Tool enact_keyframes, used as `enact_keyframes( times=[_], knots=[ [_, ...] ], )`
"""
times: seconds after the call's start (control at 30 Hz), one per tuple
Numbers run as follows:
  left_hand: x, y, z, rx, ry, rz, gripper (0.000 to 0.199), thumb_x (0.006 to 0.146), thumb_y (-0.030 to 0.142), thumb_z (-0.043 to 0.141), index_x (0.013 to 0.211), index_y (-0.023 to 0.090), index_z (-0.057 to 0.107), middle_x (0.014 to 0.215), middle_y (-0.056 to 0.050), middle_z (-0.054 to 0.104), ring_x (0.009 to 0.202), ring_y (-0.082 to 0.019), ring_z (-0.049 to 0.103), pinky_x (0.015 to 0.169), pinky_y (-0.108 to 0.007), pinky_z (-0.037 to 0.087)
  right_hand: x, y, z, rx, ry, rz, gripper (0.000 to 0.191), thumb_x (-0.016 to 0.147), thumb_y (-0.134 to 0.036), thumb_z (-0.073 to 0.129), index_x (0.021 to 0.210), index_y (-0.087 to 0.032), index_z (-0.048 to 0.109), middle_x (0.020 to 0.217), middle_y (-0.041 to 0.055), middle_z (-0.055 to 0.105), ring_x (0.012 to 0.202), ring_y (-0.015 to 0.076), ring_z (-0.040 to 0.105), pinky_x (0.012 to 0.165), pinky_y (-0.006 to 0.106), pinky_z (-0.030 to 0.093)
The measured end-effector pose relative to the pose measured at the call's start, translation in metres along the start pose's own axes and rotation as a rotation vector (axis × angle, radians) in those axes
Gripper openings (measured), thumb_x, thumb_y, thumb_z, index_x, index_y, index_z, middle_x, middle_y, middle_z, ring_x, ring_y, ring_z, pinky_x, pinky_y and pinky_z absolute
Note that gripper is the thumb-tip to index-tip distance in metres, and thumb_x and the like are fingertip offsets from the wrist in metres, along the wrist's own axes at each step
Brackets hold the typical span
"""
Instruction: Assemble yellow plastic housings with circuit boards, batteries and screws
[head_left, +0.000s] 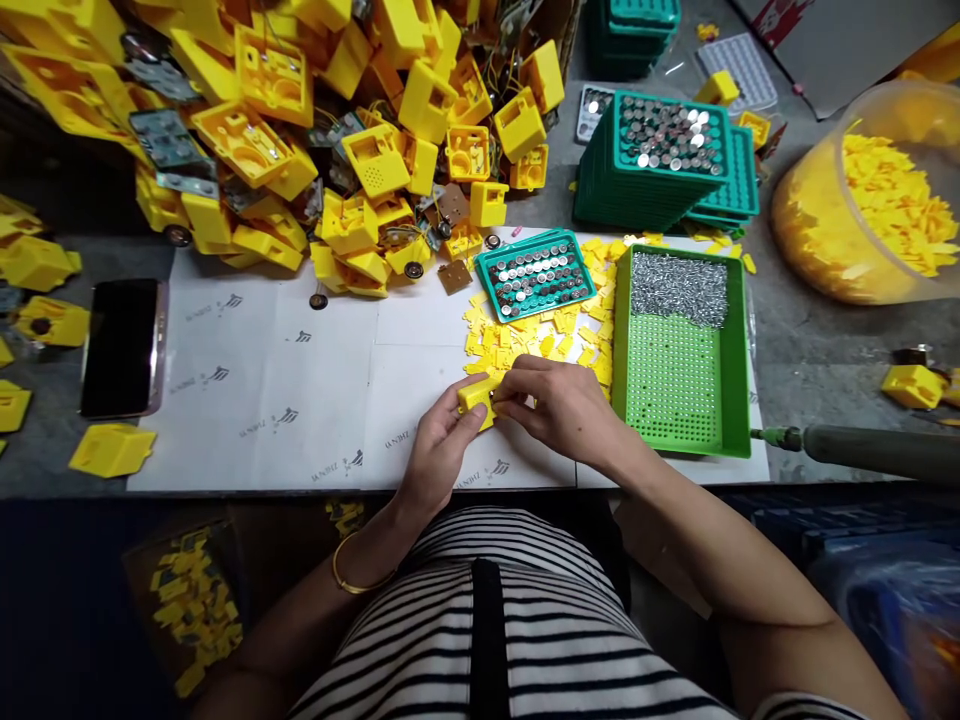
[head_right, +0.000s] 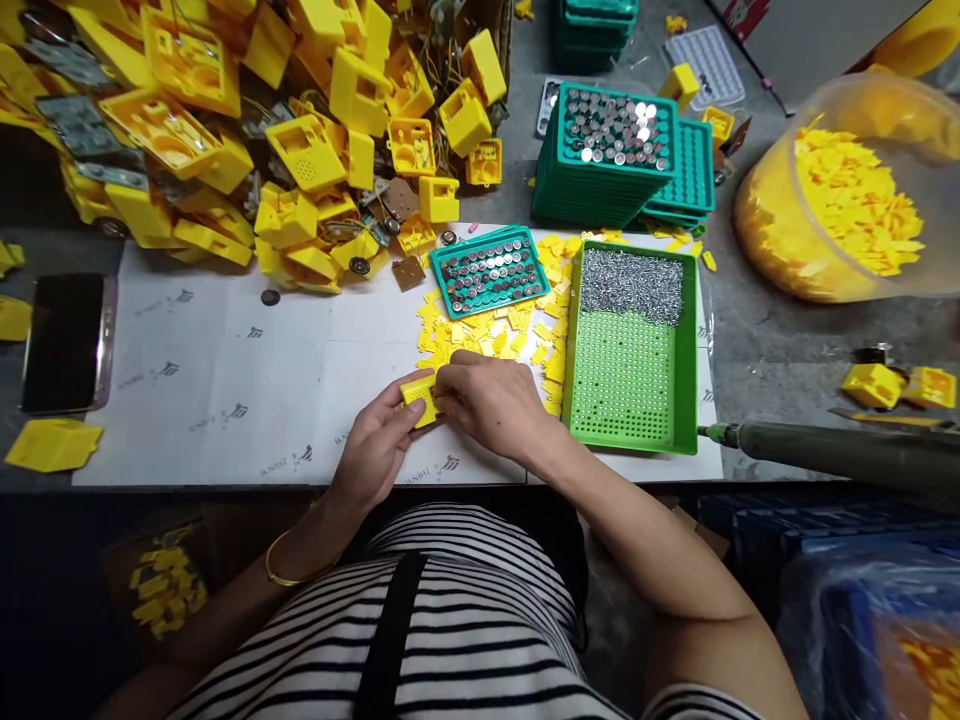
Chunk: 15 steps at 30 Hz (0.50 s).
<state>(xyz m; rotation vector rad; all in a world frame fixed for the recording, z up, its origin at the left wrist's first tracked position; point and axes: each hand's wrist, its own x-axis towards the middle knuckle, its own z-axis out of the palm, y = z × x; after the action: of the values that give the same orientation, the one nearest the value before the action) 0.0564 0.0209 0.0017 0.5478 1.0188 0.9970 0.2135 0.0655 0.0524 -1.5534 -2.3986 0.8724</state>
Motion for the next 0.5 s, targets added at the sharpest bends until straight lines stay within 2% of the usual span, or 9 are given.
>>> enact_keyframes(
  times=[0.1,0.23,0.27,0.33,0.43,0.5],
  knots=[
    [-0.002,0.004,-0.005,0.029,-0.059,0.021,0.04,0.083,0.028,0.066,0.122,0.02,0.061,0.122,-0.008,0.066,0.113,-0.022,0.061,0.101,-0.035,0.045,0.003,0.008,0.002,0.387,0.015,0.117,0.011,0.076,-0.018,0.069,0.08,-0.017,0.059,0.082,-0.001,0.062,0.069,0.0108,0.057,0.063,0.024,0.041],
    [-0.008,0.01,-0.008,0.069,-0.113,-0.041,0.039,0.081,0.026,0.068,0.119,0.019,0.065,0.121,-0.008,0.067,0.113,-0.024,0.061,0.1,-0.033,0.045,0.005,0.015,0.006,0.872,-0.143,0.221,0.029,0.068,-0.02,0.072,0.092,-0.017,0.055,0.088,0.0007,0.06,0.064,0.0098,0.057,0.055,0.023,0.047],
    [-0.009,0.012,-0.007,0.069,-0.106,-0.059,0.038,0.08,0.025,0.069,0.117,0.019,0.066,0.12,-0.009,0.068,0.112,-0.024,0.062,0.1,-0.034,0.045,0.006,0.015,0.007,0.919,-0.171,0.219,0.028,0.068,-0.019,0.071,0.092,-0.016,0.056,0.086,0.0007,0.06,0.063,0.0096,0.057,0.054,0.023,0.047],
    [-0.01,0.014,-0.004,0.022,-0.068,-0.092,0.036,0.079,0.024,0.07,0.114,0.018,0.067,0.119,-0.009,0.068,0.111,-0.025,0.062,0.1,-0.037,0.046,0.006,0.015,0.009,0.917,-0.145,0.212,0.027,0.07,-0.018,0.07,0.094,-0.015,0.059,0.082,0.0008,0.061,0.062,0.0094,0.056,0.054,0.022,0.047],
    [-0.006,0.017,0.001,-0.142,-0.019,-0.137,0.032,0.083,0.024,0.065,0.114,0.017,0.066,0.121,-0.011,0.066,0.114,-0.027,0.061,0.1,-0.044,0.048,0.005,0.012,0.013,0.846,-0.034,0.192,0.027,0.076,-0.025,0.07,0.1,-0.014,0.064,0.085,0.0029,0.065,0.063,0.0101,0.057,0.056,0.023,0.049],
    [-0.002,0.02,0.004,-0.245,0.0,-0.142,0.03,0.086,0.023,0.06,0.114,0.016,0.065,0.125,-0.012,0.064,0.119,-0.027,0.058,0.101,-0.045,0.047,0.002,0.011,0.018,0.86,0.048,0.18,0.026,0.081,-0.032,0.067,0.101,-0.015,0.065,0.094,0.0056,0.067,0.069,0.0113,0.06,0.06,0.025,0.052]
  ],
)
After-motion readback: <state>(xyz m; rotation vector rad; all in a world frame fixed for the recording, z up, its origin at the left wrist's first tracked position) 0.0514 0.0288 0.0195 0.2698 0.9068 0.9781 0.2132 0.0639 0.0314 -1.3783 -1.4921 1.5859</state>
